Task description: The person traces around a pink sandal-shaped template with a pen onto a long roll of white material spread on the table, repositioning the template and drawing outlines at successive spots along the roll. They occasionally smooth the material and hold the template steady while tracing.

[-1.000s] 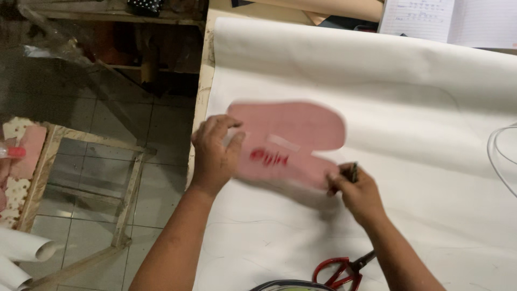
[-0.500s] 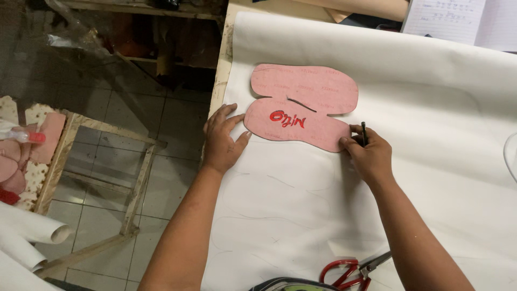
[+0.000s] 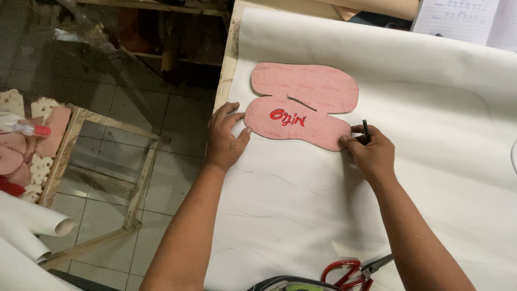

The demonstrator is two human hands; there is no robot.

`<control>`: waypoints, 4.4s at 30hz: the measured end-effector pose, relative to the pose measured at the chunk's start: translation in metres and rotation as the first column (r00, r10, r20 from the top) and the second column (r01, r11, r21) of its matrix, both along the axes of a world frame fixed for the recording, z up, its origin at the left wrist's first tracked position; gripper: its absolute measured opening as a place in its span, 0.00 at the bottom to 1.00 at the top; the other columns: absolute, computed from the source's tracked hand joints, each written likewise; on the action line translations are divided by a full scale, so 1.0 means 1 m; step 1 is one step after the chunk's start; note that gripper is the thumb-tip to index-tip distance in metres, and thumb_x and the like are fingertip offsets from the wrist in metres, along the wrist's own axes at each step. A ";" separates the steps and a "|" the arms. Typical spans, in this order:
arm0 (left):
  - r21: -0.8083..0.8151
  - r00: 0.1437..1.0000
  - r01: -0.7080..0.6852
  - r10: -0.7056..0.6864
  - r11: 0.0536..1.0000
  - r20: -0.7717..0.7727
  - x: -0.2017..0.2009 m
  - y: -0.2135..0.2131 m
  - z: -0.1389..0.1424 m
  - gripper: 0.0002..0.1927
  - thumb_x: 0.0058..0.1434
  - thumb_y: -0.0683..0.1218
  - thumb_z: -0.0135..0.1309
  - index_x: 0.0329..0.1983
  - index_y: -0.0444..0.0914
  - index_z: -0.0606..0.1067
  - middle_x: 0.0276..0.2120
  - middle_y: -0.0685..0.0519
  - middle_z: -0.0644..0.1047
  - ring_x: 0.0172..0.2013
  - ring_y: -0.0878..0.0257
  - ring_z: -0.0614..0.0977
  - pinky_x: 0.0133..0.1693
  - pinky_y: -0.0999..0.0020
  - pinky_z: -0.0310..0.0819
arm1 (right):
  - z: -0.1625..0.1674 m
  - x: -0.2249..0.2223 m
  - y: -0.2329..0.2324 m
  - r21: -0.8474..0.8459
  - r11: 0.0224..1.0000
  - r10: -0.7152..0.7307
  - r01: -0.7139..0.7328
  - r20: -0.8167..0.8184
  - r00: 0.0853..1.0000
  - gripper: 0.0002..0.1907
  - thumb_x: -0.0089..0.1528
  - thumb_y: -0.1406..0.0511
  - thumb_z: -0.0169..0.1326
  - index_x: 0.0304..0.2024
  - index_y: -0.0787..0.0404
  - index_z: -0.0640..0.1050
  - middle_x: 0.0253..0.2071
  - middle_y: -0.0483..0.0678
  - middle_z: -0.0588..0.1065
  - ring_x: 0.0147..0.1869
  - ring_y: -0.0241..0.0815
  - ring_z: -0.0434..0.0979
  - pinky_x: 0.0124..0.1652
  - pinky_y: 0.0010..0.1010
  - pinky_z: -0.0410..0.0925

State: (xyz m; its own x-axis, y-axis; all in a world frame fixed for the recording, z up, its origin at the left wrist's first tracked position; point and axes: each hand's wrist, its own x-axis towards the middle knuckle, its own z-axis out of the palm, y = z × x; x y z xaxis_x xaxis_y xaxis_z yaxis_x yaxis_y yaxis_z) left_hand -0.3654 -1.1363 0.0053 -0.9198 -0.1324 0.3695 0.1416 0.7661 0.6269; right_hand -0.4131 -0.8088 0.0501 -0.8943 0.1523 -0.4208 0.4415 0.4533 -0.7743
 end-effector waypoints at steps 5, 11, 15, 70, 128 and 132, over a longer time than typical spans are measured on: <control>-0.032 1.000 -0.004 0.005 0.999 0.011 0.002 -0.001 -0.002 0.19 0.54 0.43 0.65 0.49 0.36 0.79 0.60 0.47 0.74 0.66 0.48 0.69 0.66 0.52 0.60 | -0.003 0.003 0.001 0.010 1.000 0.030 -0.029 -0.058 0.998 0.19 0.59 0.62 0.65 0.50 0.62 0.79 0.35 0.46 0.81 0.34 0.32 0.80 0.34 0.26 0.73; -0.015 1.000 -0.005 0.005 1.000 0.027 0.002 -0.004 -0.001 0.19 0.54 0.43 0.65 0.49 0.36 0.79 0.60 0.47 0.74 0.66 0.48 0.69 0.66 0.52 0.60 | -0.003 0.002 -0.002 0.031 0.999 0.028 -0.027 -0.049 0.998 0.18 0.60 0.62 0.65 0.50 0.62 0.79 0.34 0.46 0.81 0.33 0.33 0.79 0.31 0.28 0.72; 0.000 0.999 -0.009 0.009 1.000 0.033 0.001 -0.003 0.000 0.18 0.54 0.43 0.64 0.49 0.36 0.80 0.60 0.48 0.75 0.67 0.48 0.69 0.67 0.53 0.59 | -0.001 0.000 -0.004 0.015 1.000 0.020 -0.020 -0.038 0.999 0.18 0.60 0.62 0.64 0.51 0.61 0.80 0.34 0.46 0.80 0.32 0.33 0.78 0.30 0.28 0.71; -0.273 0.475 0.383 0.065 0.883 0.877 -0.131 0.130 0.095 0.61 0.49 0.28 0.60 0.75 0.70 0.51 0.78 0.52 0.33 0.65 0.45 0.66 0.49 0.59 0.83 | 0.061 -0.245 -0.040 0.697 0.264 0.818 -0.667 0.205 0.538 0.27 0.53 0.55 0.68 0.54 0.53 0.83 0.50 0.58 0.82 0.52 0.59 0.80 0.53 0.47 0.71; -0.281 0.522 0.418 0.025 0.864 0.853 -0.123 0.117 0.089 0.56 0.53 0.32 0.60 0.75 0.69 0.51 0.78 0.52 0.37 0.64 0.46 0.69 0.45 0.61 0.84 | 0.015 -0.044 0.028 0.272 0.839 0.540 -0.472 -0.298 0.787 0.10 0.67 0.63 0.56 0.45 0.64 0.78 0.39 0.50 0.82 0.41 0.43 0.84 0.42 0.32 0.74; -0.265 0.558 0.395 -0.001 0.880 0.830 -0.120 0.114 0.082 0.48 0.57 0.39 0.60 0.75 0.66 0.54 0.78 0.52 0.39 0.62 0.46 0.71 0.44 0.61 0.84 | 0.016 -0.022 0.044 0.477 0.762 0.599 -0.438 -0.261 0.757 0.09 0.66 0.64 0.58 0.43 0.63 0.79 0.38 0.51 0.82 0.38 0.47 0.82 0.38 0.35 0.74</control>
